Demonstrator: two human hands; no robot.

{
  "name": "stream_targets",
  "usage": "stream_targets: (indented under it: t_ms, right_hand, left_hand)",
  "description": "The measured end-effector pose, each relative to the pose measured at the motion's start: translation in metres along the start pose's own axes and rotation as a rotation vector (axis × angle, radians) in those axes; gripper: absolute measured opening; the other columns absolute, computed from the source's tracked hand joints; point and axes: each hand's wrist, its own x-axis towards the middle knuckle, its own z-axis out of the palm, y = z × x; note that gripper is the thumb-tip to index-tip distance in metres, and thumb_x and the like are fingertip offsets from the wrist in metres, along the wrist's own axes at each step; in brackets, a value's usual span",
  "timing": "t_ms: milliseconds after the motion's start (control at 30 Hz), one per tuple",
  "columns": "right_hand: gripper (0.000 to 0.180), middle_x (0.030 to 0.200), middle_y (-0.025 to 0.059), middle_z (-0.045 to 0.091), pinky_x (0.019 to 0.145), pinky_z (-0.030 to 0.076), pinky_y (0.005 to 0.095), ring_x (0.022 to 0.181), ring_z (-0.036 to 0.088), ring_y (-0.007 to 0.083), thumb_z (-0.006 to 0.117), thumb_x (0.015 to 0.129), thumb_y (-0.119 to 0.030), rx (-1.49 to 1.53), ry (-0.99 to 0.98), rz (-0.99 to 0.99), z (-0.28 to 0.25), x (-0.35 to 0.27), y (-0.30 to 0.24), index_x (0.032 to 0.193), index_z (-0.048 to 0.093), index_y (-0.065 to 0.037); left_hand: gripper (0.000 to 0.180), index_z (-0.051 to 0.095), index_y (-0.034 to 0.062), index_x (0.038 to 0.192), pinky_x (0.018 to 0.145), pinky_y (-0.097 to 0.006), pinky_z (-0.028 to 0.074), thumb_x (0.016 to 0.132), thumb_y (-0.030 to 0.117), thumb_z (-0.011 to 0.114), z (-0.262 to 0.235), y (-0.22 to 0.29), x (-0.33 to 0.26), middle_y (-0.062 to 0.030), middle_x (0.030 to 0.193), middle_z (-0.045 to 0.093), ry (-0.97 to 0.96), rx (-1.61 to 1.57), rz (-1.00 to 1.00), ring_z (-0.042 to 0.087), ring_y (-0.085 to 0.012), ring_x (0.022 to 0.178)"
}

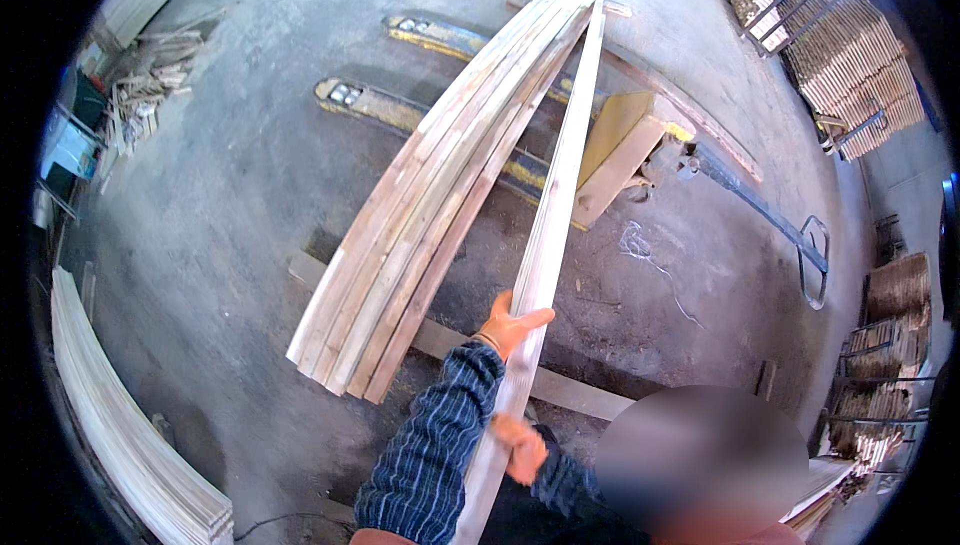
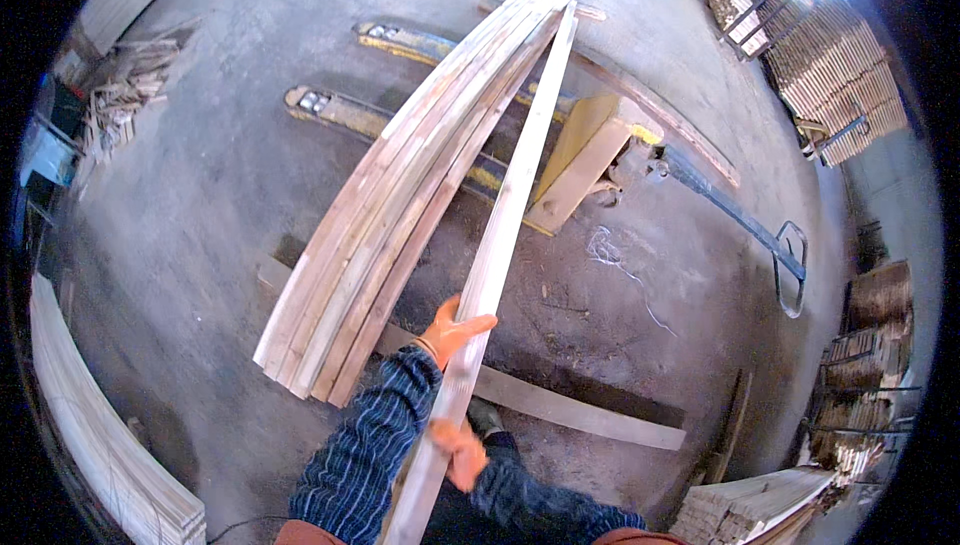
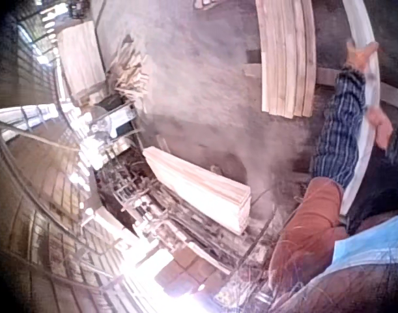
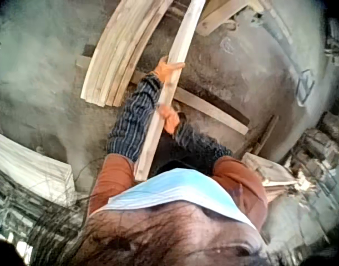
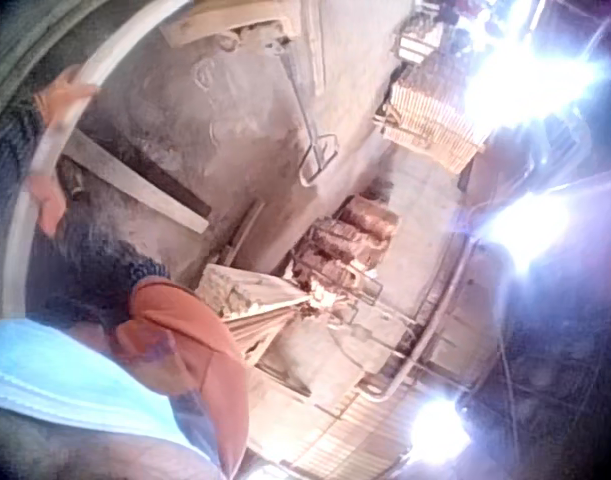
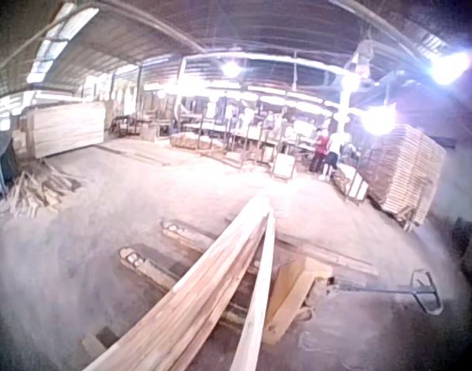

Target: The person picks up wooden planks from a stack by hand and feeds them through a roller glue spreader. They then stack the glue-coated planks one at a time onto a pallet jack.

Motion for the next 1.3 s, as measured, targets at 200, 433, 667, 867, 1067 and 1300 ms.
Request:
stream_targets:
  t_ms: [200, 433, 667, 867, 1067, 1300]
  right_hand:
    - [0.069, 0.156, 0.0082, 0.048, 0.12, 0.036, 0.0453, 0.139, 0.052, 0.0244, 0.063, 0.102, -0.04, 0.093, -0.291, 0.601, -0.022, -0.079, -0.002, 0.159, 0.035, -0.011]
    - [0.087, 0.149, 0.0179, 0.055, 0.116, 0.038, 0.0513, 0.135, 0.053, 0.0356, 0.04, 0.097, -0.076, 0.334, -0.165, 0.213, -0.052, 0.016, -0.142, 0.151, 0.047, -0.008]
    - [0.113, 0.129, 0.0299, 0.062, 0.091, 0.057, 0.0593, 0.108, 0.065, 0.045, 0.047, 0.081, -0.09, 0.236, -0.234, -0.027, -0.056, 0.082, -0.187, 0.155, 0.035, -0.005]
    - [0.094, 0.115, 0.0182, 0.067, 0.081, 0.059, 0.0546, 0.102, 0.069, 0.0375, 0.049, 0.084, -0.086, 0.172, -0.434, -0.078, -0.055, 0.029, -0.162, 0.145, 0.048, -0.015]
    - [0.1, 0.133, 0.0168, 0.064, 0.113, 0.049, 0.0491, 0.126, 0.063, 0.0326, 0.069, 0.074, -0.072, -0.052, -0.711, -0.231, -0.051, 0.019, -0.175, 0.146, 0.052, -0.006]
    - [0.079, 0.16, 0.0193, 0.042, 0.129, 0.027, 0.0458, 0.149, 0.04, 0.0328, 0.047, 0.097, -0.053, -0.209, 0.063, -0.429, 0.137, -0.204, -0.162, 0.156, 0.038, 0.0]
  left_hand:
    - [0.092, 0.053, -0.0067, 0.14, 0.096, -0.037, 0.053, 0.079, 0.053, 0.086, 0.003, -0.015, -0.135, -0.0169, 0.121, 0.066, -0.01, 0.151, -0.333, 0.065, -0.0253, 0.109]
    - [0.111, 0.049, -0.0043, 0.145, 0.107, -0.049, 0.048, 0.063, 0.056, 0.091, 0.023, -0.019, -0.397, -0.0265, 0.131, 0.064, 0.169, 0.463, -0.608, 0.063, -0.035, 0.124]
    - [0.097, 0.048, 0.0063, 0.15, 0.106, -0.055, 0.045, 0.071, 0.051, 0.084, 0.1, -0.032, -0.592, -0.022, 0.14, 0.059, 0.503, 0.819, -0.496, 0.056, -0.0438, 0.128]
    - [0.087, 0.063, 0.0053, 0.131, 0.097, -0.049, 0.052, 0.056, 0.041, 0.089, 0.124, -0.069, -0.667, -0.0204, 0.116, 0.069, 0.832, 1.084, -0.23, 0.067, -0.0402, 0.107]
    - [0.095, 0.058, 0.0107, 0.137, 0.1, -0.047, 0.052, 0.052, 0.033, 0.094, 0.105, -0.121, -0.699, -0.0133, 0.123, 0.069, 0.884, 1.054, -0.216, 0.067, -0.0344, 0.112]
    - [0.103, 0.057, 0.0139, 0.136, 0.093, -0.048, 0.055, 0.043, 0.035, 0.095, 0.107, -0.188, -0.714, -0.0089, 0.113, 0.069, 1.111, 1.103, 0.048, 0.067, -0.0331, 0.104]
